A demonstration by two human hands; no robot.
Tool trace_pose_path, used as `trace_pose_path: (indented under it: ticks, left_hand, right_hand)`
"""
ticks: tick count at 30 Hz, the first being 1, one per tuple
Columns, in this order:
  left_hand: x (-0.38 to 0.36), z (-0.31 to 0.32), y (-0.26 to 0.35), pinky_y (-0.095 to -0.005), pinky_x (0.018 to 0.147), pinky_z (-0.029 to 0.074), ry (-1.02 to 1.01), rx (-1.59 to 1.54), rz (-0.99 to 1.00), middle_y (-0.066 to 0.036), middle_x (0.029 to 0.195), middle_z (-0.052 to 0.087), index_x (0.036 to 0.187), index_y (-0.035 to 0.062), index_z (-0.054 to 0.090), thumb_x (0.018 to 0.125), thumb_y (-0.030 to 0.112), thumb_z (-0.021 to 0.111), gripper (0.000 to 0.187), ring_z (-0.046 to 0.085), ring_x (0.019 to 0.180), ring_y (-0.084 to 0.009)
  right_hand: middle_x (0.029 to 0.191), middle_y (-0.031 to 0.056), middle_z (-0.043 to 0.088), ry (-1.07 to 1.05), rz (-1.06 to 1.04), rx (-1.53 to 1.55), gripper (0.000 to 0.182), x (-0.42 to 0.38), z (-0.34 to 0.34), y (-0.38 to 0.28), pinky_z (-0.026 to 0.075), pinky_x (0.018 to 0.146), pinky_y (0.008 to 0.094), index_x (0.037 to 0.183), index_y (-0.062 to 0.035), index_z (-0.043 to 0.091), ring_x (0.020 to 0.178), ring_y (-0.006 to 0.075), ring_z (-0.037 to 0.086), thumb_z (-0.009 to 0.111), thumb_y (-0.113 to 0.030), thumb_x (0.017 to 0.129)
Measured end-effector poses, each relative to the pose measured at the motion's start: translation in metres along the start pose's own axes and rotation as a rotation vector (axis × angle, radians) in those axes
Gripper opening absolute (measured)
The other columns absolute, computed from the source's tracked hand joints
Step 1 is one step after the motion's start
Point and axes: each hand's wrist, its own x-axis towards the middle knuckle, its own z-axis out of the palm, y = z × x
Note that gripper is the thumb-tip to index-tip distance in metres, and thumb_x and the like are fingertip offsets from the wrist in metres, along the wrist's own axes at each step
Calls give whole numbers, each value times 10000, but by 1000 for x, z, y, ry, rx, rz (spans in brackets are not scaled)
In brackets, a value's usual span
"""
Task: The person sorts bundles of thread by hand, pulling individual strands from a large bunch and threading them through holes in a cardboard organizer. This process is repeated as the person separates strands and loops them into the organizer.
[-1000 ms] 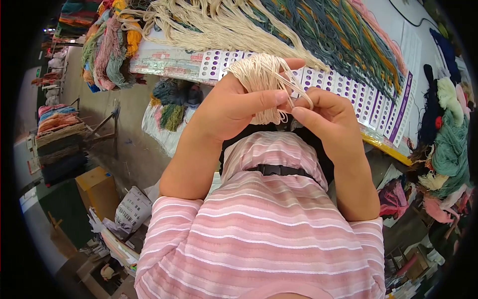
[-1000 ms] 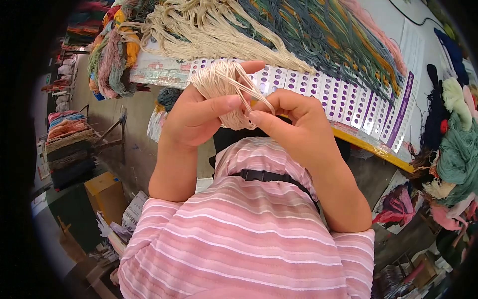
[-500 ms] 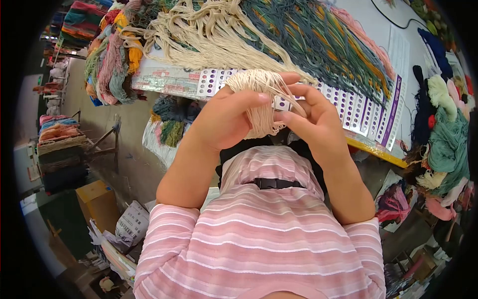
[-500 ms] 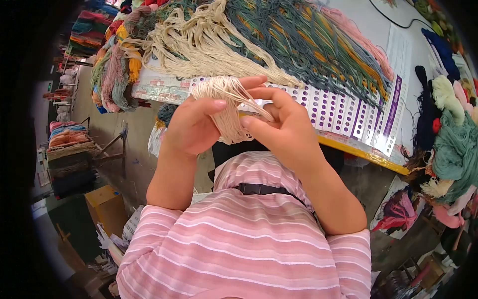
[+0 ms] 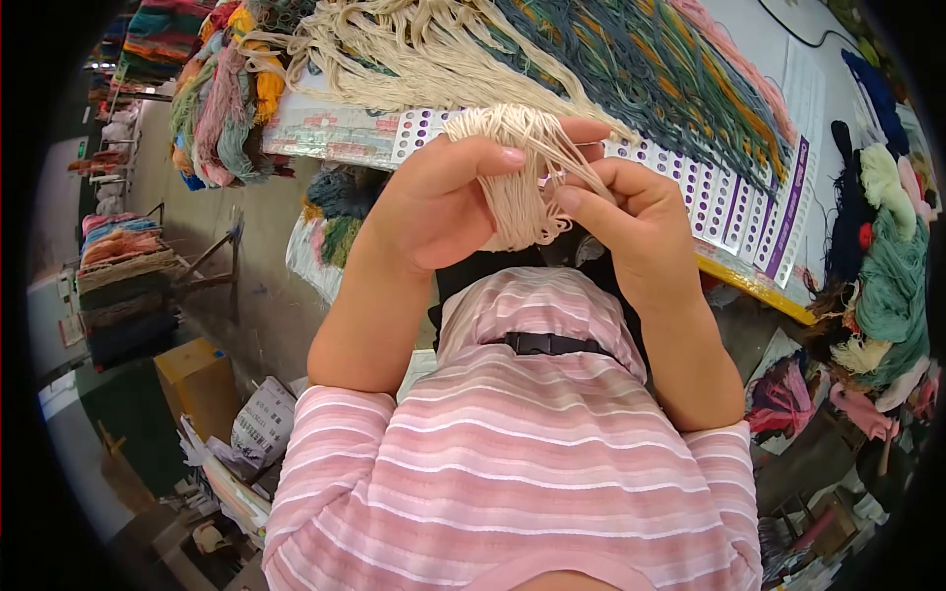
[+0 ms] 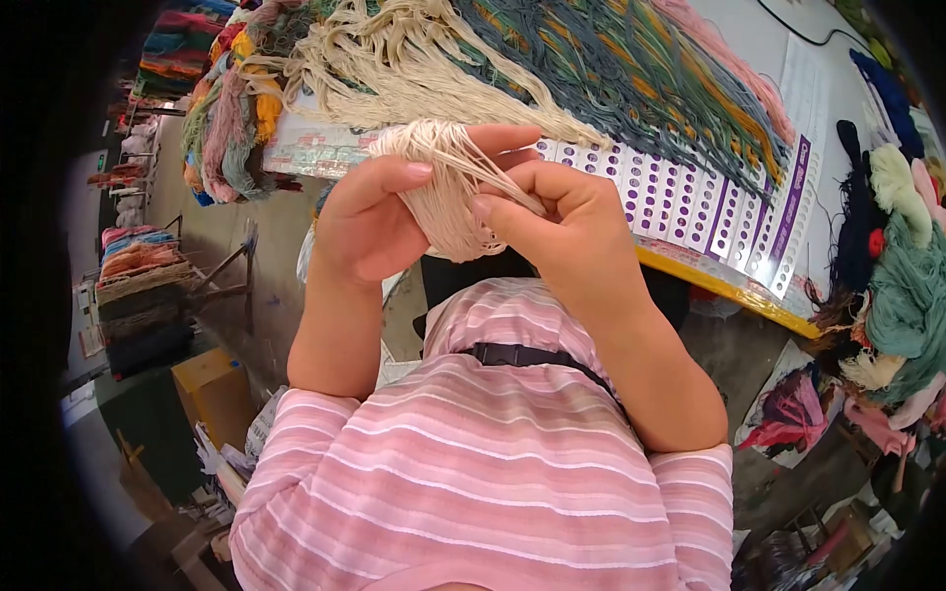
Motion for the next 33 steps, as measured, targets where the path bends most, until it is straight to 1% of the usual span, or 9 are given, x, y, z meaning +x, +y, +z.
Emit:
trace_pose_path:
  ticks: [4,7,13,17,19,25,28,29,33]
  left_hand:
    - [-4,-1,2,-364,983,392,21,148,44,-217,1315,446,1294,-132,364,856,229,497,584,487,1184,-263]
    - [-4,-2,0,-361,970,405,22,145,66,-211,1296,467,1283,-133,381,864,235,516,575,511,1153,-253]
    - [-3,-6,2,-362,956,415,-43,119,18,-215,1293,467,1290,-134,372,875,238,483,569,532,1116,-260]
    - [-1,-1,-1,-367,952,418,-5,118,54,-218,1304,453,1300,-136,355,876,239,470,577,514,1138,-268]
    - [0,-1,-4,-370,954,417,15,96,67,-219,1320,436,1304,-136,348,875,238,469,582,503,1152,-272]
    - [-2,-7,0,-363,987,386,27,115,78,-196,1378,374,1323,-116,329,873,251,472,597,482,1182,-262]
    - [-1,-4,-1,-363,985,388,18,57,46,-188,1378,377,1336,-108,310,871,273,472,622,478,1186,-254]
    - [-1,-4,-1,-364,981,391,4,56,39,-190,1375,379,1338,-107,306,870,281,472,630,478,1185,-255]
    - [1,-4,-2,-367,970,403,-36,54,8,-199,1365,387,1340,-105,300,865,306,471,651,481,1180,-255]
  right_hand:
    - [735,-11,587,-12,-27,45,83,-3,1,-4,384,600,187,832,19,630,683,33,495,650,-61,823]
    - [774,6,603,-67,-45,45,63,-3,-4,-2,402,624,189,844,18,616,711,39,513,621,-45,836]
    - [808,23,605,-3,-54,94,68,-2,1,-6,426,657,189,896,13,598,742,47,530,569,-27,849]
    - [806,32,604,69,-40,-92,92,1,15,-6,437,683,196,931,5,571,742,54,541,565,-45,855]
    - [820,39,609,-28,-6,-303,113,4,3,-2,443,692,200,957,6,554,759,55,548,562,-45,857]
    - [852,42,617,49,-104,54,120,6,-4,-8,443,680,195,966,17,534,758,47,548,556,-26,857]
    - [855,43,616,0,-17,-16,115,3,4,-12,443,667,189,961,16,527,738,50,548,550,-25,857]
    - [899,41,605,-7,1,-31,202,4,6,-7,451,720,197,1035,22,540,807,67,565,558,1,836]
    - [865,45,622,-14,35,-218,208,6,5,-10,467,695,201,1015,32,576,776,74,583,602,-11,813]
